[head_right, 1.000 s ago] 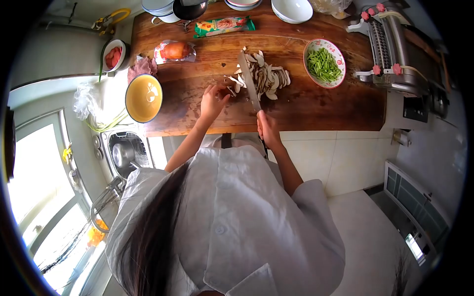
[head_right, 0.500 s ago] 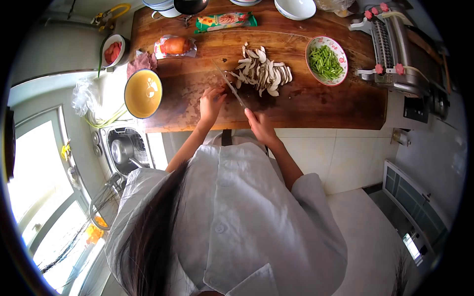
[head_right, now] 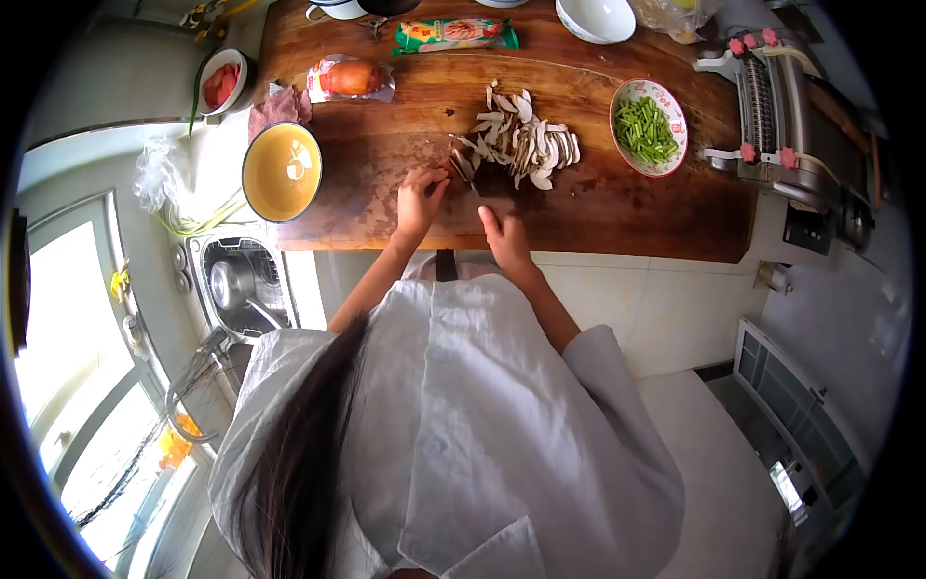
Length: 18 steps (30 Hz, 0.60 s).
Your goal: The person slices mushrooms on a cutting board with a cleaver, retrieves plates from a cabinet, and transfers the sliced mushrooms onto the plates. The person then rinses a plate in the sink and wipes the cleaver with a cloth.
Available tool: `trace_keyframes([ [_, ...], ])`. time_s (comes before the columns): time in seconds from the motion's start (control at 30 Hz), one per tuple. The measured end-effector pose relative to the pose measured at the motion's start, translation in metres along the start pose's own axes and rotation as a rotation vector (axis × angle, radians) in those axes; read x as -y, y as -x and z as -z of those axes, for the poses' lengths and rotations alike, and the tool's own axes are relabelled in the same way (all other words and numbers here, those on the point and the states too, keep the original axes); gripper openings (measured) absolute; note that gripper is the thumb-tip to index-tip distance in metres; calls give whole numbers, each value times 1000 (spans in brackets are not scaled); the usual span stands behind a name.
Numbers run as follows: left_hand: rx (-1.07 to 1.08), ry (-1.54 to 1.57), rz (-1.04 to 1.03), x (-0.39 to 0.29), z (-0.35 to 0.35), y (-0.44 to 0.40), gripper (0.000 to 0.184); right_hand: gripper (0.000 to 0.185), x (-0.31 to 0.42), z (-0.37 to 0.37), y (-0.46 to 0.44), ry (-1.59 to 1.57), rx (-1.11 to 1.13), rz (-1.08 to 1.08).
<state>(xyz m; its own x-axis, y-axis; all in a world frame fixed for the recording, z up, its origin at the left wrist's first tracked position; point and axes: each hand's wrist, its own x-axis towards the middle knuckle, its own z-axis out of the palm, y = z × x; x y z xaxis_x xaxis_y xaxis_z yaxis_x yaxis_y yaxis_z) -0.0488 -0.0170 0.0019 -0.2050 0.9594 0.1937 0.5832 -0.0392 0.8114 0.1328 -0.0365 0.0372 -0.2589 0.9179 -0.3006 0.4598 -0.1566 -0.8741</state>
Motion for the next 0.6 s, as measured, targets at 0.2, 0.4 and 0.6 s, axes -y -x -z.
trace_keyframes([
  [0.2, -35, -25, -16, 1, 2, 4, 10, 44, 55, 23, 1, -419, 137, -390],
  [0.4, -21, -26, 59, 4, 0, 6, 10, 41, 59, 31, -2, -312, 225, -365],
  [0.6, -26, -35, 83, 2, 1, 5, 9, 40, 70, 34, -3, -312, 222, -353],
])
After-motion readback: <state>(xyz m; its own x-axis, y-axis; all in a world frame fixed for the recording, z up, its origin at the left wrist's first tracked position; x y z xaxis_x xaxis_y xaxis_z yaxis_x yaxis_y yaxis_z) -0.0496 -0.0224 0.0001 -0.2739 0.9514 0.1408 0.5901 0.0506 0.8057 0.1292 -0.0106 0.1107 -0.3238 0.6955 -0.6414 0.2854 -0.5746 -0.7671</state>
